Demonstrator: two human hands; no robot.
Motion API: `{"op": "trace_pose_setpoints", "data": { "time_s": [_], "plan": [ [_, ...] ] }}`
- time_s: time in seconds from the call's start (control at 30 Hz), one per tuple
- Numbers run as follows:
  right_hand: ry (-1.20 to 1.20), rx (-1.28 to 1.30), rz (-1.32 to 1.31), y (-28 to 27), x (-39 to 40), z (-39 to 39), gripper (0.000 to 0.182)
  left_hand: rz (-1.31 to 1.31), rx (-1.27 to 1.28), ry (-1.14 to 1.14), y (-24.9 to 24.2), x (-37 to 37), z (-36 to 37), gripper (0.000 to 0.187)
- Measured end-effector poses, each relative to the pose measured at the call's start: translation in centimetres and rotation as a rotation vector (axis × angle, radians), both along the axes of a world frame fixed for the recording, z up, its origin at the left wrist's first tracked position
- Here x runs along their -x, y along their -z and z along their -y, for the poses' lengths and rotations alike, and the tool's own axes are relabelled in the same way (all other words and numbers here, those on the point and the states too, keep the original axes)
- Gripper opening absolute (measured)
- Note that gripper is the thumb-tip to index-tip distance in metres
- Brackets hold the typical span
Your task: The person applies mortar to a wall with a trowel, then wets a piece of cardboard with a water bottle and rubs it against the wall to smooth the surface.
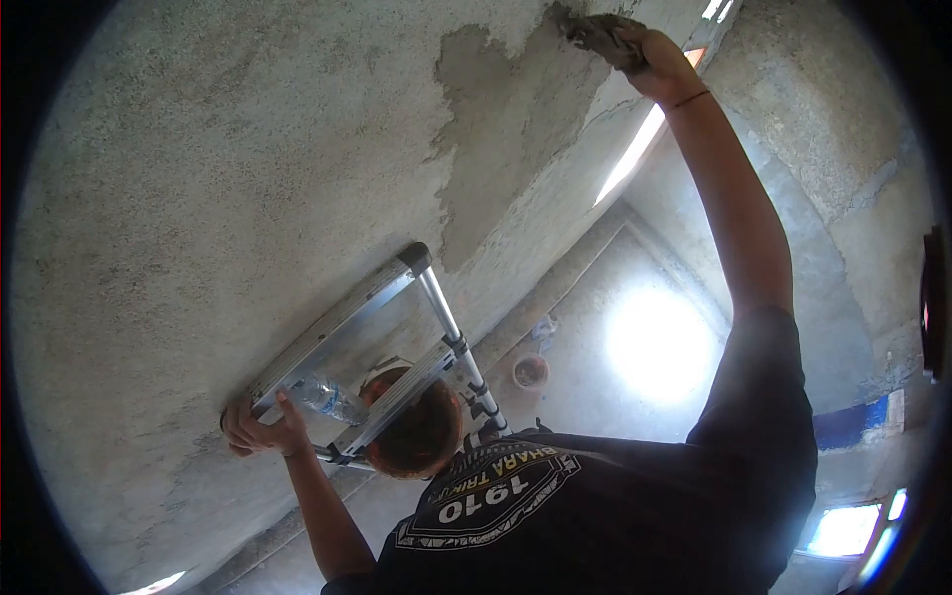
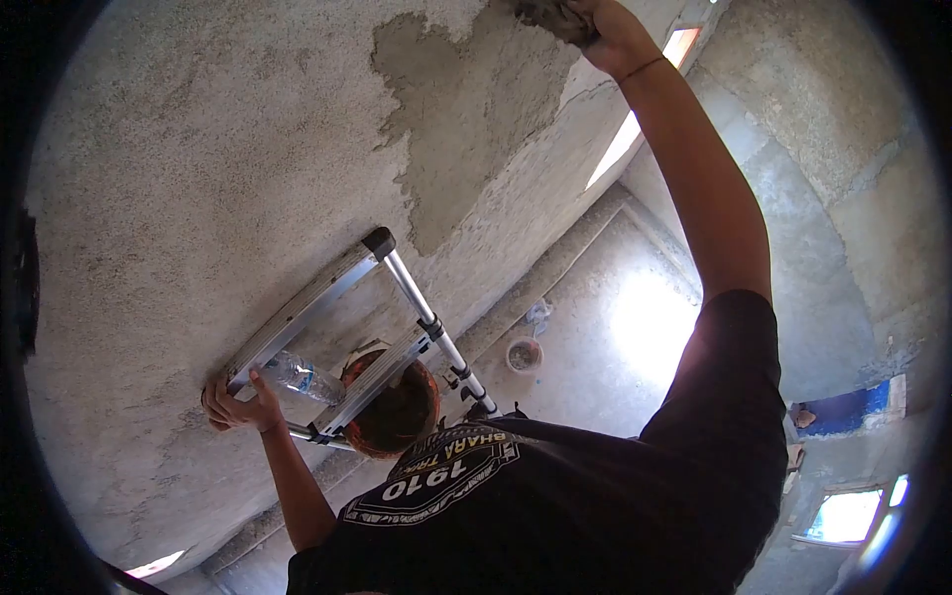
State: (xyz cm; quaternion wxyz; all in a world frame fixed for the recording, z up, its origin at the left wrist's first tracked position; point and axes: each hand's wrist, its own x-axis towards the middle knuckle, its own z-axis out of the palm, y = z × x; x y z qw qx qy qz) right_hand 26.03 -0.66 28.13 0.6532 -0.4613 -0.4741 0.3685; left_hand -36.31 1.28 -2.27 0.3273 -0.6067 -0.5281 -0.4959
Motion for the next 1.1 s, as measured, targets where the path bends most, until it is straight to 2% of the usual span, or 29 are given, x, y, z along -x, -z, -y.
{"op": "trace_pose_setpoints", "data": {
  "time_s": [0.07, 0.1, 0.13, 0.17, 0.2, 0.33, 0.43, 0.47, 0.63, 0.67, 0.7, 0.8, 0.83, 0.9, 0.97, 1.03, 1.07, 1.1],
  "plan": [
    [0.109, 0.092, -0.166, 3.2, -0.8, -0.3, 0.024, 0.007, 0.001, -0.003, 0.2, 0.1, -0.1, 0.057],
    [0.226, 0.167, 0.224, 6.7, -2.4, -0.9, 0.025, 0.011, 0.001, 0.001, 0.2, 0.2, -0.1, 0.057],
    [0.137, 0.253, -0.075, 7.4, 0.2, 0.3, 0.025, 0.003, 0.000, -0.001, 0.1, 0.2, -0.1, 0.057],
    [0.117, 0.297, -0.029, 8.8, 1.0, 0.2, 0.025, -0.006, -0.002, -0.002, 0.0, 0.1, -0.1, 0.058],
    [0.222, 0.310, -0.200, 9.9, 1.8, -0.9, 0.025, -0.005, -0.007, 0.003, 0.0, 0.1, 0.0, 0.058],
    [0.224, 0.320, -0.104, 6.7, 0.7, -3.5, 0.026, -0.034, -0.008, -0.029, -0.3, -0.1, 0.2, 0.055],
    [0.232, 0.357, 0.006, 1.9, 0.7, -4.0, 0.027, -0.022, -0.014, -0.022, -0.3, -0.2, 0.1, 0.055],
    [0.262, 0.184, 0.074, -1.2, 5.4, -1.1, 0.029, -0.011, -0.011, -0.022, -0.2, -0.2, 0.1, 0.055],
    [0.110, 0.005, 0.069, -1.7, -2.0, -0.2, 0.031, -0.026, -0.023, -0.037, -0.2, -0.2, 0.0, 0.055],
    [-0.006, 0.080, -0.121, 1.9, -4.6, -1.5, 0.026, -0.025, -0.017, -0.049, -0.2, -0.2, 0.0, 0.055],
    [0.062, 0.056, 0.484, 4.8, -3.5, -0.6, 0.023, -0.015, -0.019, -0.054, 0.0, -0.2, 0.0, 0.055],
    [0.146, 0.423, -0.157, 8.1, -0.6, -1.6, 0.022, 0.006, -0.008, -0.038, 0.0, 0.0, -0.2, 0.056],
    [0.237, 0.383, 0.049, 7.9, 0.1, -1.8, 0.022, -0.006, -0.010, -0.047, 0.0, 0.0, -0.1, 0.056],
    [0.325, 0.333, 0.260, 6.2, -0.1, -3.0, 0.022, -0.013, -0.018, -0.061, 0.1, -0.1, 0.0, 0.056],
    [0.237, 0.336, 0.460, 2.4, -5.2, -6.3, 0.025, 0.010, -0.042, -0.042, 0.0, -0.1, -0.1, 0.057],
    [0.248, 0.191, 0.089, -2.1, 0.3, -3.0, 0.025, 0.003, -0.050, -0.030, -0.1, -0.2, -0.2, 0.057],
    [0.141, 0.048, 0.072, -3.8, -3.6, -3.0, 0.026, -0.002, -0.061, -0.030, -0.1, -0.1, -0.1, 0.057],
    [0.163, -0.058, 0.042, -5.9, 1.5, -0.3, 0.024, -0.001, -0.063, -0.036, 0.0, -0.1, 0.0, 0.057]
  ]
}}
